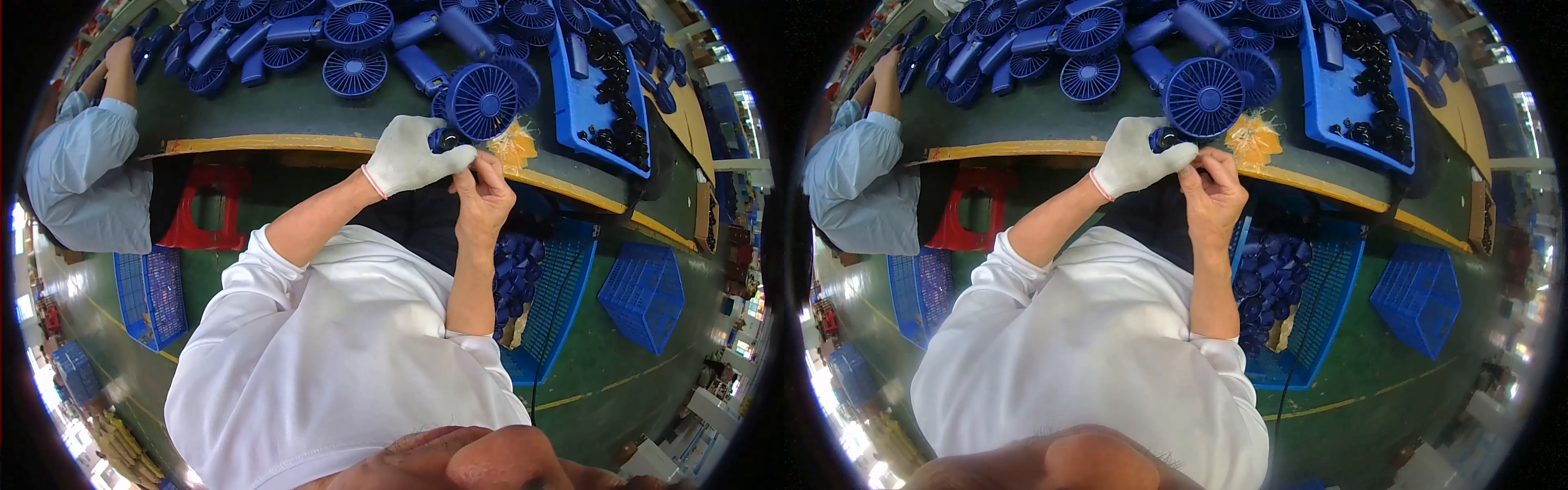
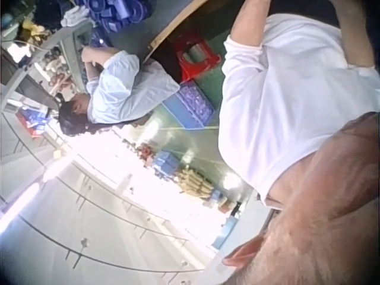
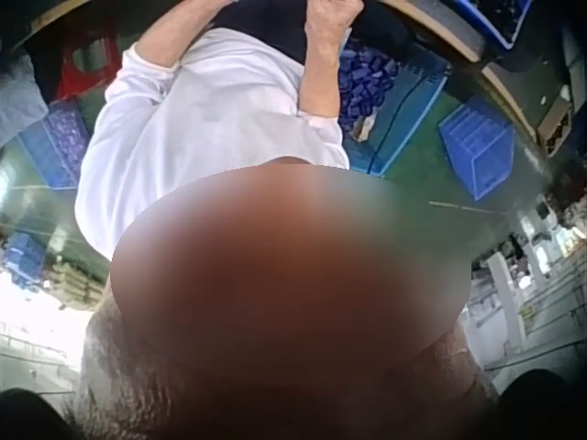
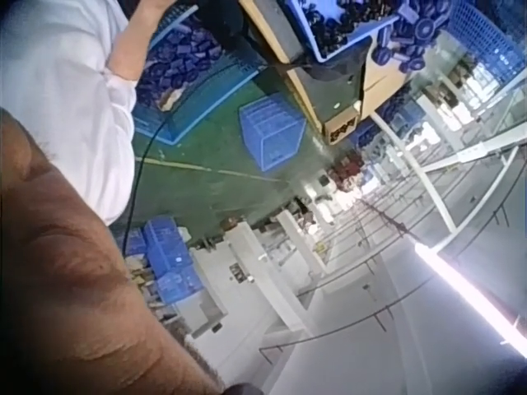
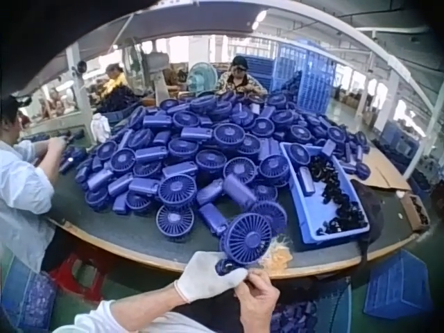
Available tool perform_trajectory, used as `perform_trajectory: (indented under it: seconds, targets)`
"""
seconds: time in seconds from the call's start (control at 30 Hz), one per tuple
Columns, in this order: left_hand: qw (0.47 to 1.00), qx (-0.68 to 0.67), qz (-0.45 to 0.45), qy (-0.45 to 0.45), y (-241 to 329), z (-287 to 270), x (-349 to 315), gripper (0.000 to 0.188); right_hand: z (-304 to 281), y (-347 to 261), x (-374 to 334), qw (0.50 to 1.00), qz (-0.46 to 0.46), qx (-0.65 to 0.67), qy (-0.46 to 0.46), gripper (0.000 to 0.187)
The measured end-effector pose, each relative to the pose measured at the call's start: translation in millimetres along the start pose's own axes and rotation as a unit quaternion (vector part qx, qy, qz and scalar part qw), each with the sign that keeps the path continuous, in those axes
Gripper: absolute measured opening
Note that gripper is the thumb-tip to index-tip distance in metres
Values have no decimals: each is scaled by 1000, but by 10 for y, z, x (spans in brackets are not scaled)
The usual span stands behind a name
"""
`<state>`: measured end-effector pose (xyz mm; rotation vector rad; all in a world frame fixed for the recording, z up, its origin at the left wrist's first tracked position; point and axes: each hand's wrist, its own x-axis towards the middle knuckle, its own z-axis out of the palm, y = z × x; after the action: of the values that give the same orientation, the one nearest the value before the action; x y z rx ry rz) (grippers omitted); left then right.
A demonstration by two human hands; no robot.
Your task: The person assembles handheld fans by attaching a black plastic clip to a blue fan body and placing the finished unit into a blue crate.
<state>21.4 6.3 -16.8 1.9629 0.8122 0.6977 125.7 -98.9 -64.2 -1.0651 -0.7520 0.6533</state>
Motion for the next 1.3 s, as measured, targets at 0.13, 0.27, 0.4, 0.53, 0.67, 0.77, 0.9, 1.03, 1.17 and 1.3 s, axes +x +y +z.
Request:
perform_trajectory:
  seconds: [0.13, 0.27, 0.4, 0.53, 0.67, 0.77, 0.9, 1.03, 1.17, 1.3]
  targets:
    - [1000, 9, -2, 2, -6, 25, 0, 34, -55, 48, 25, 999, 20, 48, -16, 38]
    - [997, -42, 20, -59, 124, 33, -69, 35, -91, 100, -14, 988, 98, 121, -13, 61]
    - [968, -161, 120, -152, 5, 234, -232, 48, -39, -155, -96, 985, 130, 112, -1, 53]
    - [931, -295, -72, -200, 118, 452, -374, 59, -245, -69, -330, 987, -29, -102, 120, 50]
    - [964, 36, 221, -142, -177, 711, -454, 38, -574, 10, -520, 977, -108, -145, 109, 53]
    - [964, 25, 266, 1, 78, 395, -206, 16, -973, 190, -799, 965, -69, -138, 212, 54]
    - [919, 217, 297, 144, -74, -160, 288, 28, -1613, 468, -1127, 916, 192, -28, 352, 20]
    - [885, 399, 233, 65, -240, -198, 536, 44, -1901, 654, -1366, 787, 353, 49, 503, 22]
    - [870, 401, 287, 24, -220, -221, 587, 50, -1775, 471, -1060, 898, 211, -168, 348, 13]
    - [874, 388, 293, -9, -312, -178, 560, 43, -1367, -517, 159, 895, -157, -383, 165, 8]
